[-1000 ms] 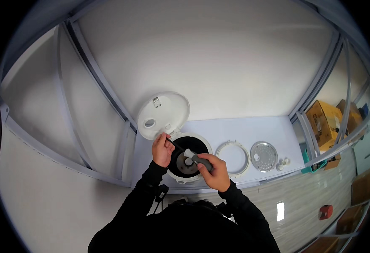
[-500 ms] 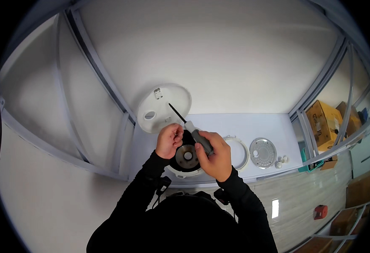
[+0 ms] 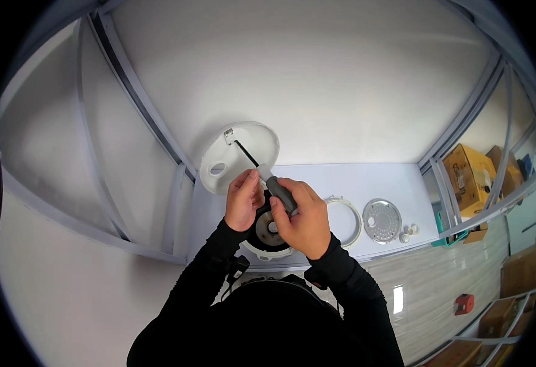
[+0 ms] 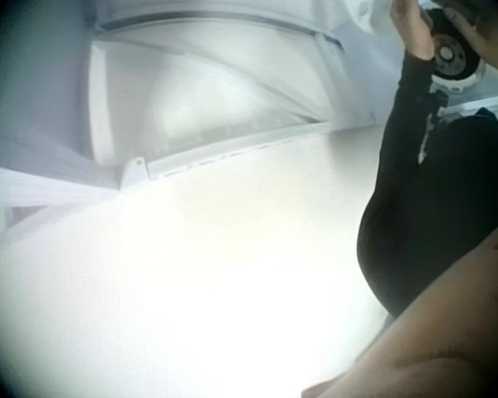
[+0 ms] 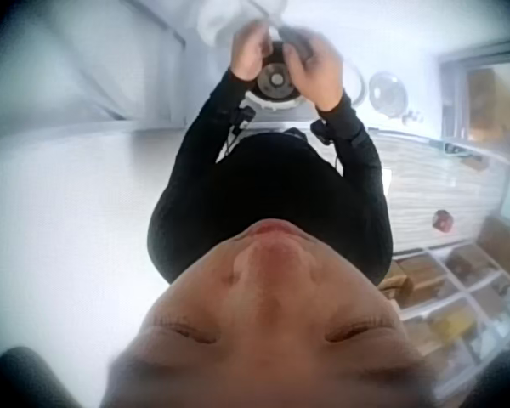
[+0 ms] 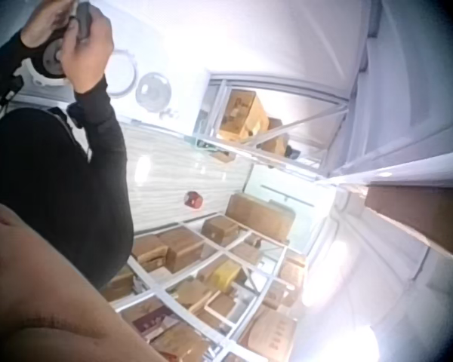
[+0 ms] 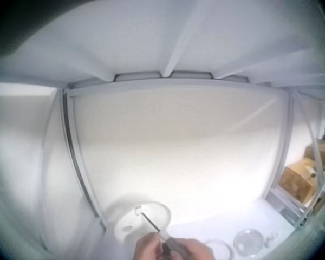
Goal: The person assembles a white cylindrical appliance on a white shelf. They use a screwdriver to attach a perforated metal plate, then secure a white plastic lid onto the main body. The person also handles a white ring and a black inner pot, placing them into the appliance.
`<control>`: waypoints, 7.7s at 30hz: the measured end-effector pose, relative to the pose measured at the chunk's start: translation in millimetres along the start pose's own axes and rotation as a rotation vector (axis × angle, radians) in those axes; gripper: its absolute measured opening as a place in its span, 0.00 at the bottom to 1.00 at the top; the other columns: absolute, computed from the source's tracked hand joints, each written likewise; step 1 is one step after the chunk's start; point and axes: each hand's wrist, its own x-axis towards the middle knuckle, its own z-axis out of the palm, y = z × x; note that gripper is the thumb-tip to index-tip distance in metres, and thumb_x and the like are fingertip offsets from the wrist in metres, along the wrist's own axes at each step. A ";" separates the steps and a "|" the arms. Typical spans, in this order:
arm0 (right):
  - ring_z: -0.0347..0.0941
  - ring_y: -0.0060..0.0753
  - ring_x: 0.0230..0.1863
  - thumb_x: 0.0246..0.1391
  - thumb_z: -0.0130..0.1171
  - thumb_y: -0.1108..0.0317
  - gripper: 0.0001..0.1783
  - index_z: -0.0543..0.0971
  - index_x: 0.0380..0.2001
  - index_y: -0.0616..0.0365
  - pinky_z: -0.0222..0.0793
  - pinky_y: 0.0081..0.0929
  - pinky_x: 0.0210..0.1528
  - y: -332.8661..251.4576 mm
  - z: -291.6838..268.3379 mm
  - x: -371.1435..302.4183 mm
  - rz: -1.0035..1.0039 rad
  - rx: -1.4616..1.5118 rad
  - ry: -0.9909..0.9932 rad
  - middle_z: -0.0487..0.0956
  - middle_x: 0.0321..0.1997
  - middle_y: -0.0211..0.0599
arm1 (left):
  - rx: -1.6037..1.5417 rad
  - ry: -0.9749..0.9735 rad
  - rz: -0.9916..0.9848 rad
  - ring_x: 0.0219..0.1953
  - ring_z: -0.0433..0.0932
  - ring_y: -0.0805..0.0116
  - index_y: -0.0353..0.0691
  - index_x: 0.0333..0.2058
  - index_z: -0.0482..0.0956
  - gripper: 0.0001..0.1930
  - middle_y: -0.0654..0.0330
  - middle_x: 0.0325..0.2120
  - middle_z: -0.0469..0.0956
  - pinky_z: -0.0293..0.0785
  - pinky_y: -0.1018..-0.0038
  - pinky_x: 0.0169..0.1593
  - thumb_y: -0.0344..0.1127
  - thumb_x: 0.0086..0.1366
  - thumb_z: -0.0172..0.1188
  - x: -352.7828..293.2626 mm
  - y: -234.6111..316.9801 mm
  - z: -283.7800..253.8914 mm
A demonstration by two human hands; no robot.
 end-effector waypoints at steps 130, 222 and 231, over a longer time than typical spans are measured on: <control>0.82 0.45 0.34 0.47 0.69 0.75 0.13 0.80 0.38 0.64 0.76 0.31 0.35 26.5 -29.4 -35.1 -0.249 -0.011 0.173 0.83 0.41 0.53 | -0.273 0.134 0.100 0.22 0.58 0.80 0.44 0.35 0.73 0.13 0.72 0.19 0.57 0.56 0.78 0.29 0.43 0.77 0.47 17.2 -6.6 -9.5; 0.80 0.49 0.39 0.46 0.71 0.77 0.26 0.78 0.50 0.61 0.76 0.35 0.39 -7.4 22.9 -3.8 -0.049 -0.097 0.104 0.79 0.45 0.50 | -0.043 -0.204 -0.045 0.21 0.60 0.83 0.41 0.34 0.75 0.15 0.74 0.21 0.64 0.56 0.81 0.26 0.47 0.74 0.59 8.4 3.9 -22.4; 0.80 0.54 0.46 0.52 0.72 0.68 0.26 0.75 0.53 0.63 0.77 0.37 0.45 6.1 18.4 -7.0 -0.079 -0.109 0.009 0.80 0.49 0.53 | -0.282 -0.199 -0.102 0.24 0.62 0.83 0.37 0.42 0.78 0.14 0.74 0.21 0.63 0.57 0.80 0.28 0.44 0.75 0.57 9.4 7.5 -15.6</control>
